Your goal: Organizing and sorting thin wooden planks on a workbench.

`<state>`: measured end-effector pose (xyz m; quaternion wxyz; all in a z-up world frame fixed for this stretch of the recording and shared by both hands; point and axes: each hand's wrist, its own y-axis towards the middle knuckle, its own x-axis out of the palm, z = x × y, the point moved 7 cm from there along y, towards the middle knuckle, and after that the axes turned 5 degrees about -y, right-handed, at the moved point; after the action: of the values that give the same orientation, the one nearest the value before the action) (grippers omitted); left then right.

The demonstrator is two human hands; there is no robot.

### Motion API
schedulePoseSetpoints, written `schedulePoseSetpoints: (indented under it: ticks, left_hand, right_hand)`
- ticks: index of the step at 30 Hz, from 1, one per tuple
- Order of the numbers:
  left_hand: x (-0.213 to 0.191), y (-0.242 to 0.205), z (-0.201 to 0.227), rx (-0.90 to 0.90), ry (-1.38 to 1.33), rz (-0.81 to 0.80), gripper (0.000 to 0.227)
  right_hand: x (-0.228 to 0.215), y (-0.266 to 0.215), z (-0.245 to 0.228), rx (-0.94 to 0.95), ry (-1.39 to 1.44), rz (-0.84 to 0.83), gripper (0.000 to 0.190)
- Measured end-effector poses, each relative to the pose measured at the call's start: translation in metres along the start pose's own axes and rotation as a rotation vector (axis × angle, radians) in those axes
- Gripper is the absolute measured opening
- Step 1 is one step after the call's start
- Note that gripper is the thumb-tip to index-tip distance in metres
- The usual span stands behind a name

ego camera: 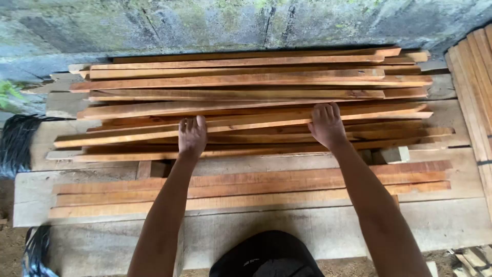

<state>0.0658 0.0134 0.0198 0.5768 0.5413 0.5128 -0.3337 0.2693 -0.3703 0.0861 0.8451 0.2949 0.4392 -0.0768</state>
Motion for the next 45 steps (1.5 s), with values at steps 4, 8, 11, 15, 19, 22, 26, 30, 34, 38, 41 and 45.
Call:
schedulePoseSetpoints:
  ticks: [4,8,11,15,19,22,26,30,34,38,41,45]
  left_hand:
    - [-0.06,-0.006,-0.008,0.0,-0.065,0.25,0.024]
    - [-0.156,-0.023,0.006,0.138,-0.233,0.276,0.061]
    - [-0.166,-0.042,0.008,0.232,-0.181,0.327,0.046]
    - [-0.167,-0.066,0.006,0.306,-0.073,0.373,0.041]
    - [-0.154,-0.084,0.007,0.204,-0.011,0.312,0.05]
    - [-0.17,-0.093,0.013,0.136,-0.027,0.221,0.042]
    - [-0.159,-0.109,0.019,0.179,-0.083,0.23,0.046]
    - [-0.23,-0.129,0.041,0.243,-0.175,0.312,0.054]
    - [-0.197,-0.15,0.043,0.332,-0.172,0.365,0.059]
    - [-0.145,-0.164,0.039,0.242,-0.175,0.197,0.064]
    - [-0.159,-0.173,0.043,0.249,-0.159,0.256,0.051]
    - [-0.183,-0.182,0.054,0.242,-0.352,0.277,0.055]
  right_hand:
    - [-0.011,-0.022,0.012,0.049,0.174,0.041,0.045]
    - [-0.093,-0.019,0.018,0.086,0.238,0.076,0.072]
    - [-0.079,-0.039,0.019,0.107,0.269,0.098,0.032]
    - [-0.087,-0.059,0.021,0.192,0.193,0.028,0.041]
    - [-0.122,-0.061,0.013,0.314,0.351,-0.747,0.046]
    - [-0.169,-0.06,0.004,0.293,0.512,-0.785,0.046]
    - [-0.177,-0.078,-0.001,0.216,0.503,-0.639,0.052]
    - [-0.157,-0.116,-0.01,0.209,0.541,-0.488,0.052]
    - [-0.141,-0.14,-0.017,0.125,0.392,-0.26,0.048]
    - [-0.159,-0.144,-0.027,0.08,0.339,-0.089,0.047]
    - [-0.16,-0.15,-0.036,0.075,0.387,0.014,0.044]
    - [-0.184,-0.152,-0.046,0.072,0.4,0.064,0.042]
